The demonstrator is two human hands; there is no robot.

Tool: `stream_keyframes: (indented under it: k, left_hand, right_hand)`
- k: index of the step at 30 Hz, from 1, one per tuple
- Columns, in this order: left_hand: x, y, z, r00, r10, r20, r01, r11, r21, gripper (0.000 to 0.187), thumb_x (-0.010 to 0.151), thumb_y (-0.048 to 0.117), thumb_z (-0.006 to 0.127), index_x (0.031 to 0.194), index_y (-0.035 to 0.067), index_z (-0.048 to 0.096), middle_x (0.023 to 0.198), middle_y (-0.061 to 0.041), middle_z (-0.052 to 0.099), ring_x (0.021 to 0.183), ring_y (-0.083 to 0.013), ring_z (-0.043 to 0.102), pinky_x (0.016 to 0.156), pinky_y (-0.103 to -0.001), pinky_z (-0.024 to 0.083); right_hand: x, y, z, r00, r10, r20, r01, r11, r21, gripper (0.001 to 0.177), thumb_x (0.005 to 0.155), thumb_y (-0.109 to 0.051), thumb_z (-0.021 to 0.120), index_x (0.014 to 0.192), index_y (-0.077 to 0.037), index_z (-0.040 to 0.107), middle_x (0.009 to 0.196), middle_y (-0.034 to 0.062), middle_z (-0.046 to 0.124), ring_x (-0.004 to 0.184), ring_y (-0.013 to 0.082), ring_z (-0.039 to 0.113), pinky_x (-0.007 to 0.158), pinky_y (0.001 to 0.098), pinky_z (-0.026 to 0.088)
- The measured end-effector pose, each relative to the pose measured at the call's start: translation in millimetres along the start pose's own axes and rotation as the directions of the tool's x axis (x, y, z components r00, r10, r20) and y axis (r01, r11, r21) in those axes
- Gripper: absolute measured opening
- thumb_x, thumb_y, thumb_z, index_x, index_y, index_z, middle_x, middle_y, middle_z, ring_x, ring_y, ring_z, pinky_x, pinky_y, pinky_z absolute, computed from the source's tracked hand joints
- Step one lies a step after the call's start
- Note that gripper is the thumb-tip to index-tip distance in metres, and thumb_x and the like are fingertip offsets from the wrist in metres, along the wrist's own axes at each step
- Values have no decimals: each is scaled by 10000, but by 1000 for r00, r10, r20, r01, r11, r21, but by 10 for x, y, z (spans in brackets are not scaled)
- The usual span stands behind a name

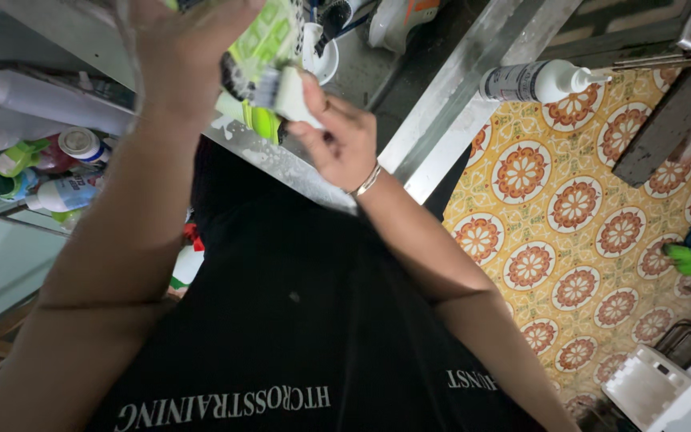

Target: The person cleans a pair of sneakers by applying a solution from a bottle and scrubbing the surfaces with a brush and a sponge.

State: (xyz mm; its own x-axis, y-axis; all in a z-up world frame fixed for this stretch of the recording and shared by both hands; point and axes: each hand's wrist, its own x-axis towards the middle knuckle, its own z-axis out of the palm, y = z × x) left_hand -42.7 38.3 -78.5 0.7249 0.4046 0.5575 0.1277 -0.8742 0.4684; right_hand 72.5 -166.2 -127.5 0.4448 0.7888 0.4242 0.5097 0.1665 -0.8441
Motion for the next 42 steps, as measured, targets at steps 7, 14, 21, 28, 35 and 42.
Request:
stream_keyframes:
  k: [7,14,21,28,35,42]
  left_hand:
    - [-335,0,-179,990,26,138,-83,901,425,416,1007,37,846,1328,153,609,1331,61,623,1226,-75,671,1049,-311,523]
    - [-436,654,-767,865,-499,-57,342,668,-661,446,995,-69,753,1337,94,518,1255,-51,587,1187,-171,685,1030,-323,619]
    - [-680,690,-1146,733,-672,108,599,562,-571,394,1047,-66,760,1386,-4,570,1168,-92,647,1028,-142,714,898,-236,618]
    - [-602,805,-1269,651,-727,220,757,599,-262,652,848,159,766,1438,3,537,1108,-133,713,858,-115,711,663,-228,610]
    - [-529,849,-1246,827,-505,246,548,822,-154,696,941,240,825,1484,-26,480,1219,-236,712,1048,-247,743,884,-360,624]
    - [-603,939,-1158,663,-649,373,746,614,-258,562,1018,272,739,1498,40,562,1141,-118,763,958,-154,779,788,-315,635]
  right_hand:
    - [54,121,-112,986,139,93,-121,976,-180,475,1049,-278,754,1463,-104,599,816,109,692,633,154,631,625,309,511]
    - [-61,156,-27,903,424,71,-388,875,-288,443,1063,-291,704,1459,-108,627,933,150,768,784,151,778,688,271,589]
    - [155,-149,134,969,206,136,-176,962,-207,482,1063,-340,714,1474,-138,562,945,105,760,619,185,678,671,307,558]
    - [585,-207,99,966,193,173,-108,907,-406,429,1118,-299,668,1509,-148,579,780,125,663,661,243,664,639,344,528]
    - [775,-290,-46,946,-30,321,157,913,-376,175,1067,-278,675,1227,-206,675,735,106,672,604,246,650,553,377,477]
    - [374,-478,-167,935,19,355,98,947,-307,400,1090,-302,675,1427,-89,650,719,90,623,609,212,609,607,360,500]
